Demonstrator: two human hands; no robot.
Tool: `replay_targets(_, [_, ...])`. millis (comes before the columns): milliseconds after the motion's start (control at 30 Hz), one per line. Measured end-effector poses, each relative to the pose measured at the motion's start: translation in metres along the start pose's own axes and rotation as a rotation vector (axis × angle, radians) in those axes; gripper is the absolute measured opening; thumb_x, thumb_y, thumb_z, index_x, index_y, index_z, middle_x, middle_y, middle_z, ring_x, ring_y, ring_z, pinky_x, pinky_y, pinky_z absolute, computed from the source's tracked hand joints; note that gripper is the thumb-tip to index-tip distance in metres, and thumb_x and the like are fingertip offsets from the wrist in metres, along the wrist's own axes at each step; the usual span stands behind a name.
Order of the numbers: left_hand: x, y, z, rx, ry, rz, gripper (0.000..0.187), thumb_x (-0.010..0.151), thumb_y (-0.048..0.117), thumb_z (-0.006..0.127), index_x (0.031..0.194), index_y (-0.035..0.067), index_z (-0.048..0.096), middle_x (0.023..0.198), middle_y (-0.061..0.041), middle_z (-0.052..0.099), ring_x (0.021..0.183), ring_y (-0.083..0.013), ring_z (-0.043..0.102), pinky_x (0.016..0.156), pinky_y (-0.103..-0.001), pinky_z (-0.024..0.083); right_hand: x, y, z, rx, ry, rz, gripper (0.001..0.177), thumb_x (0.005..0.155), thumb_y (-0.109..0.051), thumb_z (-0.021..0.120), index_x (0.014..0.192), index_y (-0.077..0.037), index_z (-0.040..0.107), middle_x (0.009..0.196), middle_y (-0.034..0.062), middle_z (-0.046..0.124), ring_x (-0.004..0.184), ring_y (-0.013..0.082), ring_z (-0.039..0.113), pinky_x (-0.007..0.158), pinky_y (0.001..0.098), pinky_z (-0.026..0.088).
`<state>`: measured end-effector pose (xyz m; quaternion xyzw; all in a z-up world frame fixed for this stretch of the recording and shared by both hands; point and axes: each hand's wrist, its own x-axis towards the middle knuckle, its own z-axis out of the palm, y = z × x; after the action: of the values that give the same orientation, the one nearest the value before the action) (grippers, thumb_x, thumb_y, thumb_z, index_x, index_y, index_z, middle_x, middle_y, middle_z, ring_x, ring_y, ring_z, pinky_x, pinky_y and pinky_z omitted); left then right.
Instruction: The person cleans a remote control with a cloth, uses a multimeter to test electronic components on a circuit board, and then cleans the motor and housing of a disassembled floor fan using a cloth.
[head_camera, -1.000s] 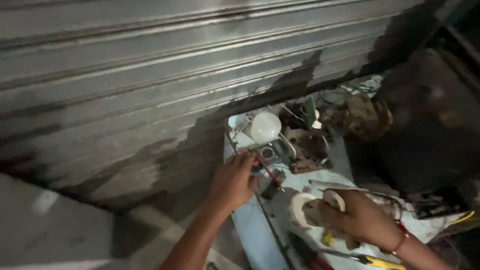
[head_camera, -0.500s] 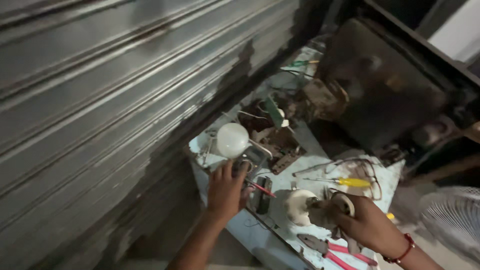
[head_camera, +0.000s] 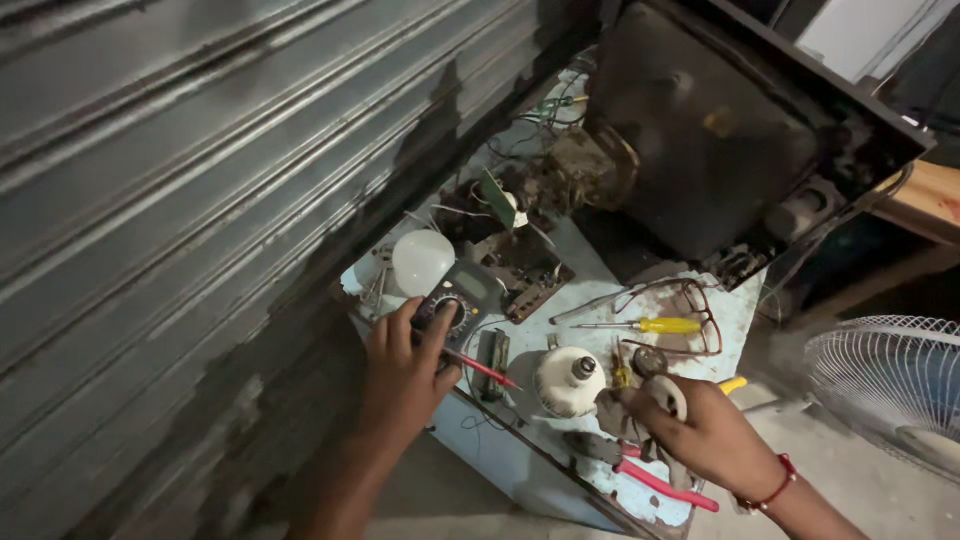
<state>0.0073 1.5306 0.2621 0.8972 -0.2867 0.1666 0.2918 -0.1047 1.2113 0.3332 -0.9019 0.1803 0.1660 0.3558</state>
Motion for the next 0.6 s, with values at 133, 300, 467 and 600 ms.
replay_targets(133, [0.012,0.042,-0.034,-0.056,-0.075,0.103,0.084,0.064,0.020,0.087,0.142,0.015,0.055,0.139,-0.021,0.048,0.120,-0.0417,0.049,0.099,-0.053,0.044,-0.007,0.007,0.000,0.142,0.058,-0.085,0.032,0.092,-0.035,0.067,0.081,-0.005,0.071,0.056,0.0063,0.067,0.050,0.0141,0.061,0.050,0.0350,0.050])
replay_targets(300, [0.029,0.130,-0.060,-0.126,-0.098,0.351,0.081,0.068,0.023,0.087,0.142,0.014,0.055,0.140,-0.023,0.049,0.121,-0.0420,0.052,0.100,-0.055,0.045,-0.030,0.045,-0.017,0.162,0.292,0.000,0.047,0.099,-0.038,0.065,0.074,0.001,0.065,0.053,0.0094,0.059,0.051,0.0161,0.052,0.050,0.0366,0.045])
replay_targets(467, [0.050,0.233,-0.043,-0.282,-0.106,0.593,0.085,0.067,0.028,0.088,0.144,0.016,0.055,0.138,-0.024,0.050,0.124,-0.0421,0.054,0.101,-0.055,0.046,-0.083,0.131,-0.053,0.403,0.439,0.038,0.024,0.096,-0.024,0.065,0.095,-0.001,0.069,0.066,0.0051,0.064,0.055,0.0156,0.056,0.049,0.0359,0.048])
replay_targets(600, [0.064,0.325,-0.003,-0.403,-0.191,0.733,0.093,0.060,0.024,0.088,0.146,0.018,0.053,0.141,-0.023,0.052,0.125,-0.0415,0.055,0.102,-0.054,0.045,-0.145,0.216,-0.080,0.493,0.584,-0.043,0.023,0.088,-0.019,0.065,0.099,-0.001,0.072,0.076,0.0009,0.072,0.067,0.0075,0.061,0.058,0.0291,0.053])
